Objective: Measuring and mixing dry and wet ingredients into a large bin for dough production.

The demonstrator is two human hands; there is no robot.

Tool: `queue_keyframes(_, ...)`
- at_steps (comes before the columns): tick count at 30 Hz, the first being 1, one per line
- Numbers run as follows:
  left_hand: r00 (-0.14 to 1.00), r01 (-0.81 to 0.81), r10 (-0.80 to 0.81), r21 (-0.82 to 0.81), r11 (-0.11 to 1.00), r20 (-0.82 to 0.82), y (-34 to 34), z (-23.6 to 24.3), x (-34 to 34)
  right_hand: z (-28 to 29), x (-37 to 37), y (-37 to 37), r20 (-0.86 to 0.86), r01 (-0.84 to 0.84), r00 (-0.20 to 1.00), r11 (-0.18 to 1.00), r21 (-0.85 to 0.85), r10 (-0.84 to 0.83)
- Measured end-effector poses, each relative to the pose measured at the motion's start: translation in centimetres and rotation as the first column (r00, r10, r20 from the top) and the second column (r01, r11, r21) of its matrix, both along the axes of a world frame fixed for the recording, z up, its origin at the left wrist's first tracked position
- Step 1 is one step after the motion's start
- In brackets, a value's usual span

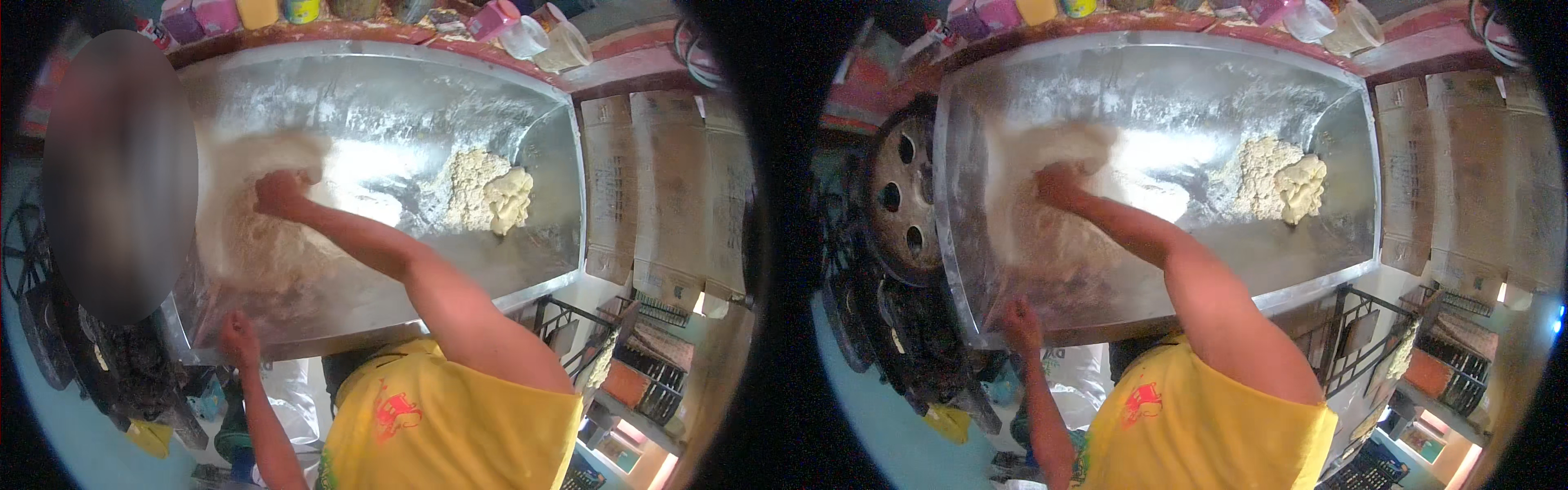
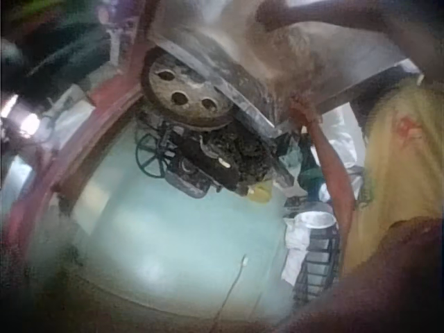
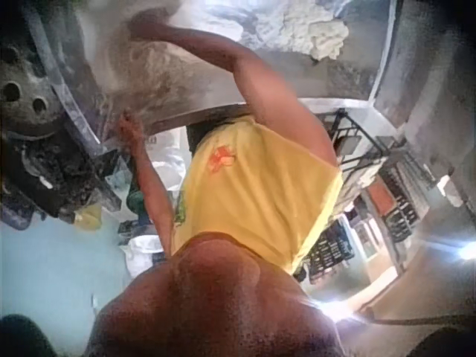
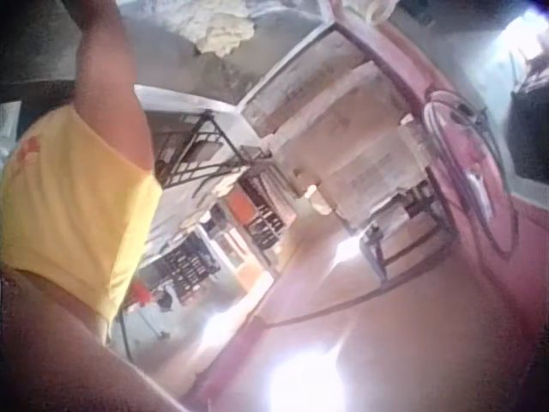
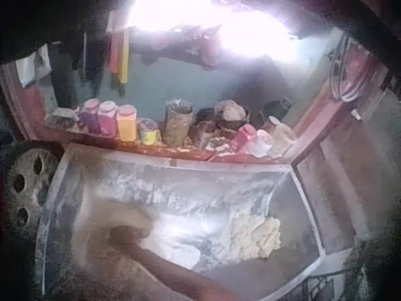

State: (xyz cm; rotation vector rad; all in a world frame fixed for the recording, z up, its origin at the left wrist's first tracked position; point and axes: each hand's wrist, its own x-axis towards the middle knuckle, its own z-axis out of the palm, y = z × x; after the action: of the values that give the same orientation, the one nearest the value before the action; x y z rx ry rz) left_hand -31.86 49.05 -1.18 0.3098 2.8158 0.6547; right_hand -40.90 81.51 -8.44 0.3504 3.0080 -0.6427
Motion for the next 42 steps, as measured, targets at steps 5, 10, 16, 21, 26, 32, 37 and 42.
queue_keyframes(5, 0.994, 0.087, -0.101, -0.295, 0.951, -0.032, 0.0, 2.2, -0.1, 1.5, 5.5, -1.7, -0.029, 0.305, 0.952, 0.951, 0.038, -0.305)
queue_keyframes(10, 0.990, 0.081, -0.092, -0.099, 0.992, -0.108, -1.7, -0.6, -0.5, 5.5, 20.2, 1.8, 0.475, 0.516, 0.802, 0.821, -0.244, -0.363)
queue_keyframes(16, 0.995, 0.096, -0.093, -0.179, 0.979, 0.025, -0.1, 0.9, -0.3, -4.0, 13.1, -7.5, 0.569, 0.701, 0.678, 0.642, -0.310, -0.465)
queue_keyframes(21, 0.997, 0.078, -0.078, -0.132, 0.988, 0.000, -1.9, -0.2, 0.5, 0.9, 3.4, -7.1, 0.529, 0.609, 0.767, 0.669, -0.426, -0.362)
queue_keyframes(26, 0.998, 0.054, -0.056, 0.109, 0.993, 0.018, 0.5, -0.1, -0.2, -1.4, 4.0, -4.5, 0.383, 0.562, 0.818, 0.738, -0.374, -0.429)
queue_keyframes(32, 0.996, 0.088, -0.084, -0.171, 0.981, 0.033, -1.7, 0.3, -0.5, 2.6, 11.1, -8.4, 0.364, 0.253, 0.921, 0.925, -0.285, -0.140)
queue_keyframes(37, 0.998, 0.065, -0.057, -0.221, 0.973, 0.039, -0.6, 1.4, -0.7, 7.8, 12.8, -11.4, 0.405, 0.353, 0.890, 0.878, -0.324, -0.209)
queue_keyframes(42, 0.999, 0.025, -0.023, -0.081, 0.996, 0.023, -0.6, 0.3, -0.6, -5.3, 8.0, -11.8, 0.467, 0.702, 0.712, 0.503, -0.504, -0.525)
